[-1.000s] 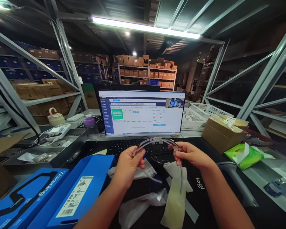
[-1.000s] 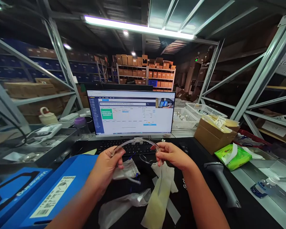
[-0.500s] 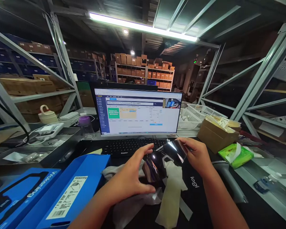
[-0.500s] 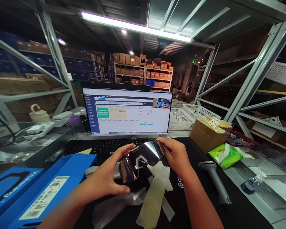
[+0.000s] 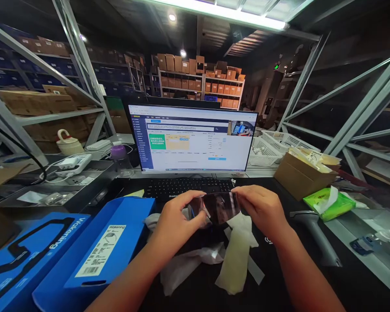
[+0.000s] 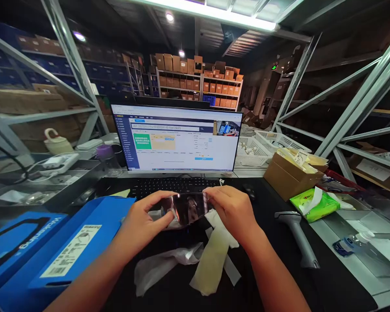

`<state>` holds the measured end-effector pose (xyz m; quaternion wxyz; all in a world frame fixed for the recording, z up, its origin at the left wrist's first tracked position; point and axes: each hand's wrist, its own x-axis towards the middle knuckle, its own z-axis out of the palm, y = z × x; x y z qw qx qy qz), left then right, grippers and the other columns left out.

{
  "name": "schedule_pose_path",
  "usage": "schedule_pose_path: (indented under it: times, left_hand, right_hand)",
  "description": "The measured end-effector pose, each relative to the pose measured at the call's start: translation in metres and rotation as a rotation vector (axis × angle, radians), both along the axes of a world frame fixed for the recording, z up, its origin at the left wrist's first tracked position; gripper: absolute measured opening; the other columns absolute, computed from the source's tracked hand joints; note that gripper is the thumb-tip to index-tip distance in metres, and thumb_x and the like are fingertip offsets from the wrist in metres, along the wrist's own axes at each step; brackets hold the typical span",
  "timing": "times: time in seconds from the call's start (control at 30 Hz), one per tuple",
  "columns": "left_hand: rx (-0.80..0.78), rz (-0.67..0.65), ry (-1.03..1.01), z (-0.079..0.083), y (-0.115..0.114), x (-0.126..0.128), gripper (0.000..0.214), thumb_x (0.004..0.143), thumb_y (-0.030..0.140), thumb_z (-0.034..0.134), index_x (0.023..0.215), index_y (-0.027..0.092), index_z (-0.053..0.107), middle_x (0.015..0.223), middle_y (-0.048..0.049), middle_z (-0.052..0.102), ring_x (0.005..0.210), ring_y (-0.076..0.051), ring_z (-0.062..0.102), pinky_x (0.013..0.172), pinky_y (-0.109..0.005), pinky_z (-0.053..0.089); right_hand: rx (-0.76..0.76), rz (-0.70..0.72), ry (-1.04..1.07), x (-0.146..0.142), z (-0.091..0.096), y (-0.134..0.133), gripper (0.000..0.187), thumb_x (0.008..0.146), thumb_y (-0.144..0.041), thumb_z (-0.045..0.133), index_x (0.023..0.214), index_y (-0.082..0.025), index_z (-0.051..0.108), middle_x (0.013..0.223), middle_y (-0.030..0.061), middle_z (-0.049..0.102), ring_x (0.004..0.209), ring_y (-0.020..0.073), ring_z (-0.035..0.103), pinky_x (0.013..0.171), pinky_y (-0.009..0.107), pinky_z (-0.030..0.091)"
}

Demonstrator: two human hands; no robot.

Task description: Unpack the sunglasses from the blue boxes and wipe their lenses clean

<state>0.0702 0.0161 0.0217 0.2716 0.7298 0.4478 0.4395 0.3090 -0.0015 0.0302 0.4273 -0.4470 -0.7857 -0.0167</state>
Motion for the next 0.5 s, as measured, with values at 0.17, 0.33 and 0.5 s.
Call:
schedule_pose_path:
  times: [0.17,0.33,0.5]
  left_hand:
    - [0.053,0.084,0.071,-0.005,0.006,-0.003,0.026,0.073,0.022,0.065,0.097,0.027,0.075,0.101,0.0005,0.076,0.094,-0.023,0.069,0.079,-0.029,0.052]
    - [0.140,0.193,0.162,-0.008,0.008,-0.004,0.022,0.075,0.026,0.065,0.096,0.027,0.073,0.099,0.0003,0.076,0.088,-0.021,0.069,0.070,-0.027,0.050]
    - [0.160,0.241,0.178,-0.009,0.006,-0.004,0.026,0.076,0.028,0.065,0.101,0.026,0.072,0.102,-0.0009,0.076,0.086,-0.021,0.070,0.066,-0.027,0.050]
  right_hand:
    - [-0.529,-0.005,0.019,0.027,-0.007,0.021,0.030,0.091,-0.033,0.064,0.120,-0.025,0.070,0.116,0.0066,0.074,0.102,0.0237,0.070,0.084,0.034,0.056]
    - [-0.960,-0.305,-0.392,0.051,-0.042,0.063,0.021,0.080,-0.033,0.076,0.091,-0.015,0.074,0.089,0.0110,0.075,0.084,0.0273,0.071,0.069,0.034,0.054]
    - [-1.236,-0.240,-0.599,0.039,-0.087,0.093,0.020,0.085,-0.032,0.075,0.085,-0.013,0.069,0.080,0.0020,0.070,0.070,0.0159,0.067,0.067,0.031,0.056]
